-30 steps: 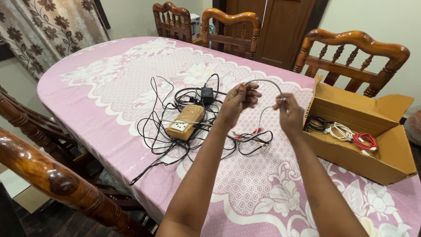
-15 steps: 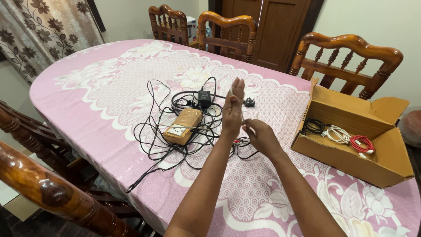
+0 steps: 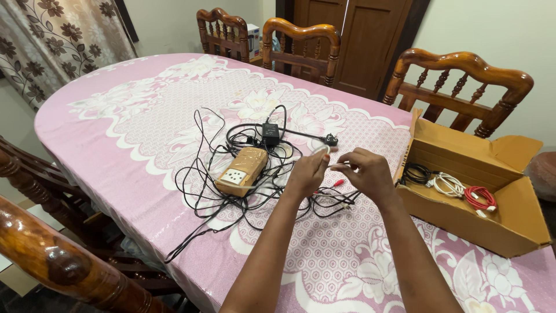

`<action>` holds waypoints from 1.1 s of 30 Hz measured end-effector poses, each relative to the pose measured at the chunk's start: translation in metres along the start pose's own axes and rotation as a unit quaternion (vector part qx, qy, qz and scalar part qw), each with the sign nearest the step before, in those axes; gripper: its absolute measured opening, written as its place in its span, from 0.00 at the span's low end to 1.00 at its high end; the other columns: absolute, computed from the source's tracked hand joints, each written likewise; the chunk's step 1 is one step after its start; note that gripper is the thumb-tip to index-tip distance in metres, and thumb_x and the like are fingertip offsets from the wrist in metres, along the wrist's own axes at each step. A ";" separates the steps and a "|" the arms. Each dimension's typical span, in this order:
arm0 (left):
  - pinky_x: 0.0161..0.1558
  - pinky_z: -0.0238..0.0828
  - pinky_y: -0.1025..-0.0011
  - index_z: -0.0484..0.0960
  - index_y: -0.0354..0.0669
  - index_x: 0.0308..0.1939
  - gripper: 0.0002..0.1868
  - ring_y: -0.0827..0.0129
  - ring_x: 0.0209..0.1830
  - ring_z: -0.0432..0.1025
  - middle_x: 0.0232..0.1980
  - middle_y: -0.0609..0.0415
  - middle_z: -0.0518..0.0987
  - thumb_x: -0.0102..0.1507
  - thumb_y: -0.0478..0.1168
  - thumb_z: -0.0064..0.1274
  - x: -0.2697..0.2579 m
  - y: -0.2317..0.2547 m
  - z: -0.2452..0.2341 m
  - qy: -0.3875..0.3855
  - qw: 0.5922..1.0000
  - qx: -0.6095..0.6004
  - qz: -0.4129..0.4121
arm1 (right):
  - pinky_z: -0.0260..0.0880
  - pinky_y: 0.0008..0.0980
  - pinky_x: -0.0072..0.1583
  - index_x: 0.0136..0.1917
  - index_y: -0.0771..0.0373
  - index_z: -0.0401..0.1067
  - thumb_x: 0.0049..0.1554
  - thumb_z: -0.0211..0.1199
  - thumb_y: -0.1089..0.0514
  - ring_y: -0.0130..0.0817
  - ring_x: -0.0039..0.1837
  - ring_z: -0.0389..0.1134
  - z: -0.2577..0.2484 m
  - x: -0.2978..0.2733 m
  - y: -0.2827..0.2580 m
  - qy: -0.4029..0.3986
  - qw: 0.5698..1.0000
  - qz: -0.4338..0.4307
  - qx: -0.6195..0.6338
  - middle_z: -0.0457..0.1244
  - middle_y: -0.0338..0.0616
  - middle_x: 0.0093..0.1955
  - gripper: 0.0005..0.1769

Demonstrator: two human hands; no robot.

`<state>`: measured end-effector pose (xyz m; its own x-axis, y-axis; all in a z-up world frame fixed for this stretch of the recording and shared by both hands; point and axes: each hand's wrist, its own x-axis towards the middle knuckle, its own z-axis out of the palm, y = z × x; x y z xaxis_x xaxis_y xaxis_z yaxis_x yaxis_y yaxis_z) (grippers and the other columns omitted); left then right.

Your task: The person untangles a pile of assorted cables on a dining table, coils each cable by hand, and places them into an open cardboard box. The person handles black, white, and red cables one at a time, separating them from the tangle before coiling and storing them.

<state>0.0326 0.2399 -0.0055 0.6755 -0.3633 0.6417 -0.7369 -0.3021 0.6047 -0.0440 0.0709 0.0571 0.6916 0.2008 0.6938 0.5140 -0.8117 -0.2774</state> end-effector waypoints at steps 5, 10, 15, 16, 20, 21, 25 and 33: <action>0.27 0.59 0.67 0.87 0.47 0.52 0.23 0.69 0.22 0.61 0.23 0.56 0.66 0.77 0.55 0.39 -0.005 -0.029 0.008 -0.097 0.990 -0.103 0.012 | 0.72 0.31 0.43 0.51 0.61 0.80 0.55 0.68 0.62 0.31 0.42 0.71 -0.002 0.004 0.012 0.011 0.997 -0.038 0.073 0.66 0.42 0.41 0.09; 0.24 0.49 0.79 0.82 0.45 0.48 0.25 0.85 0.20 0.52 0.22 0.69 0.59 0.75 0.58 0.36 -0.005 -0.037 0.009 -0.164 0.912 -0.372 -0.058 | 0.66 0.31 0.42 0.53 0.60 0.80 0.59 0.67 0.63 0.32 0.38 0.66 0.015 0.000 0.023 0.071 0.994 0.019 0.086 0.66 0.43 0.38 0.08; 0.28 0.52 0.81 0.76 0.47 0.47 0.21 0.83 0.21 0.54 0.23 0.68 0.61 0.77 0.58 0.38 -0.006 -0.039 0.015 -0.134 0.814 -0.561 -0.069 | 0.66 0.30 0.41 0.60 0.60 0.78 0.64 0.58 0.62 0.26 0.37 0.64 0.049 -0.007 0.040 0.055 0.980 0.111 0.154 0.65 0.42 0.34 0.13; 0.28 0.53 0.81 0.75 0.47 0.47 0.21 0.82 0.22 0.56 0.23 0.67 0.63 0.77 0.58 0.37 -0.006 -0.039 0.016 -0.117 0.802 -0.581 -0.071 | 0.66 0.29 0.41 0.60 0.61 0.77 0.65 0.57 0.61 0.25 0.36 0.65 0.056 -0.009 0.043 0.042 0.981 0.121 0.149 0.65 0.41 0.33 0.13; 0.30 0.58 0.82 0.74 0.48 0.51 0.20 0.80 0.25 0.65 0.29 0.60 0.76 0.77 0.58 0.36 -0.002 -0.040 0.013 -0.034 0.732 -0.679 -0.046 | 0.70 0.38 0.41 0.60 0.59 0.76 0.67 0.53 0.58 0.35 0.35 0.68 0.083 -0.020 0.052 -0.061 0.964 0.221 0.137 0.66 0.46 0.32 0.13; 0.31 0.60 0.82 0.74 0.48 0.53 0.20 0.80 0.26 0.67 0.32 0.58 0.80 0.77 0.58 0.37 0.000 -0.040 0.011 -0.011 0.707 -0.707 -0.032 | 0.71 0.40 0.43 0.59 0.60 0.76 0.65 0.54 0.60 0.39 0.38 0.70 0.090 -0.025 0.052 -0.071 0.978 0.156 0.120 0.67 0.48 0.36 0.13; 0.35 0.66 0.81 0.68 0.44 0.61 0.25 0.76 0.41 0.78 0.52 0.47 0.84 0.73 0.59 0.36 0.003 -0.033 0.005 0.105 0.781 -0.612 -0.070 | 0.72 0.48 0.48 0.56 0.59 0.75 0.58 0.57 0.63 0.52 0.45 0.73 0.110 -0.031 0.040 -0.170 0.981 0.079 0.043 0.70 0.54 0.42 0.13; 0.31 0.67 0.68 0.77 0.42 0.66 0.29 0.67 0.28 0.69 0.67 0.45 0.81 0.75 0.56 0.30 -0.003 -0.008 -0.009 0.187 0.970 -0.148 -0.046 | 0.70 0.51 0.49 0.55 0.58 0.72 0.59 0.61 0.55 0.53 0.44 0.72 0.091 -0.018 0.015 -0.282 0.956 0.067 -0.043 0.71 0.52 0.41 0.11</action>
<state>0.0369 0.2516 -0.0078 0.7410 0.0144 0.6714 -0.6707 -0.0327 0.7410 -0.0024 0.1056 -0.0197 0.9242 0.3363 0.1810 0.3753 -0.8879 -0.2662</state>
